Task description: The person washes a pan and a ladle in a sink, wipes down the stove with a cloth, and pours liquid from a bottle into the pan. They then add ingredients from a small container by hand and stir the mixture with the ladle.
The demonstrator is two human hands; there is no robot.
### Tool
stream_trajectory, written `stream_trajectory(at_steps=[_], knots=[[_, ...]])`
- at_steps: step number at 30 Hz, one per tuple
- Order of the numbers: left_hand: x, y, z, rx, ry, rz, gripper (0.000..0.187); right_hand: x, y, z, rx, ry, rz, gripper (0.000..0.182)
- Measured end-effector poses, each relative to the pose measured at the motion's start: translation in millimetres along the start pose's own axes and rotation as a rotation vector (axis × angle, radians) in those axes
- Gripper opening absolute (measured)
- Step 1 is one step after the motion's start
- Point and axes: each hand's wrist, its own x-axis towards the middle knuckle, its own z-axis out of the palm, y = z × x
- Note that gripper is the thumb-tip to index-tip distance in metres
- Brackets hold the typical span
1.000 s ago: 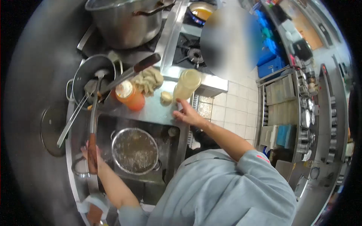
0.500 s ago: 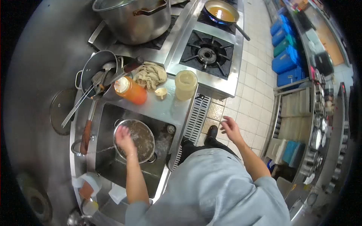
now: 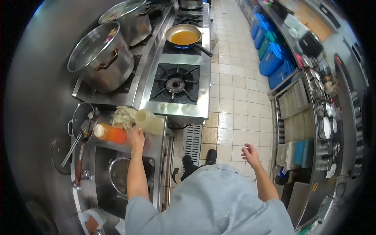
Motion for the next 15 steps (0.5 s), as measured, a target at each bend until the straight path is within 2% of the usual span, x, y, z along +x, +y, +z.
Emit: stream_trajectory(at_steps=[1, 2, 4, 5, 7, 8, 10, 11, 13, 15], knots=[[0.0, -7.2, 2.1, 0.05, -0.061, -0.078, 0.033, -7.4, 13.6, -7.1, 0.01, 0.012, 0.003, 0.047], [-3.2, -16.3, 6.8, 0.049, -0.066, -0.066, 0.033, -15.5, 29.1, -13.2, 0.058, 0.075, 0.042, 0.045], [-10.6, -31.7, 16.4, -0.351, -0.099, -0.309, 0.027, -34.3, 52.5, -14.3, 0.107, 0.144, 0.084, 0.044], [-13.6, -17.0, 8.3, -0.35, -0.107, -0.303, 0.027, -46.7, 63.2, -12.3, 0.181, 0.183, 0.154, 0.043], [-26.5, 8.0, -8.0, -0.732, -0.107, -0.597, 0.027, -71.2, 85.7, -4.3, 0.259, 0.227, 0.231, 0.043], [-26.8, -6.4, -4.5, -0.729, -0.115, -0.592, 0.027, -80.6, 97.4, 1.7, 0.235, 0.204, 0.277, 0.043], [-23.7, -31.3, 0.7, -0.262, -0.109, -0.137, 0.03, -86.9, 111.0, 16.4, 0.218, 0.194, 0.32, 0.043], [-25.7, -34.7, -0.3, -0.267, -0.116, -0.127, 0.03, -88.9, 114.4, 24.2, 0.163, 0.159, 0.314, 0.043], [-22.4, -31.0, -11.1, 0.006, -0.1, -0.045, 0.035, -91.8, 107.2, 40.9, 0.067, 0.117, 0.299, 0.046], [-26.2, -11.7, -24.9, -0.317, -0.057, -0.346, 0.038, -87.7, 103.8, 51.4, -0.104, 0.067, 0.213, 0.05]])
